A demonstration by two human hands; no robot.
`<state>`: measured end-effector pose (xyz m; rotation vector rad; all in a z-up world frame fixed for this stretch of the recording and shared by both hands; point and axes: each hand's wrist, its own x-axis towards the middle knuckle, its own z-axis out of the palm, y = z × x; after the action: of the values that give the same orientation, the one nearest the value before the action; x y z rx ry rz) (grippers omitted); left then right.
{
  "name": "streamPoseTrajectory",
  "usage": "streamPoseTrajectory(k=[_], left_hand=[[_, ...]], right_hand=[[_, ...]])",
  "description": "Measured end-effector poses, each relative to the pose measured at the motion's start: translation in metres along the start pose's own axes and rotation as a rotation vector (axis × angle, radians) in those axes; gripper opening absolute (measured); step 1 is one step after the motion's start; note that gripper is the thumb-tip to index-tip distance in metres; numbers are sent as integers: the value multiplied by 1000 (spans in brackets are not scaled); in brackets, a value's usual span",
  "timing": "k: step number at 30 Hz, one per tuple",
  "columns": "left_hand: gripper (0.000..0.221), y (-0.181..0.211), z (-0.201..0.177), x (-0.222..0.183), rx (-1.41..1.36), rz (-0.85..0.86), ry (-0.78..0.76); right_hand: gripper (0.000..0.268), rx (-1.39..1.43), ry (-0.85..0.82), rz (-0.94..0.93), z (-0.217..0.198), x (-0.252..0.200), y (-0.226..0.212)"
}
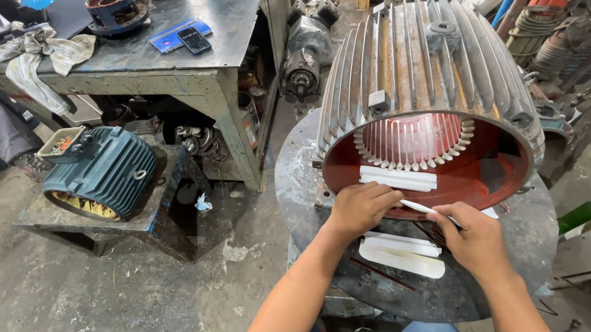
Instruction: Manually placing insulation strips into the slots of an electric motor stator during assembly or repair.
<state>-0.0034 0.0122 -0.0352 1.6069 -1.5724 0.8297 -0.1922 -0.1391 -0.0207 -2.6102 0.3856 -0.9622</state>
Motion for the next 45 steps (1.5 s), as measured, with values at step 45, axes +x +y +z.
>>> streamPoseTrajectory(k=[45], left_hand=[[24, 6, 8, 7, 343, -221, -151]], right_hand=[[20, 31, -503, -309, 17, -13, -34]])
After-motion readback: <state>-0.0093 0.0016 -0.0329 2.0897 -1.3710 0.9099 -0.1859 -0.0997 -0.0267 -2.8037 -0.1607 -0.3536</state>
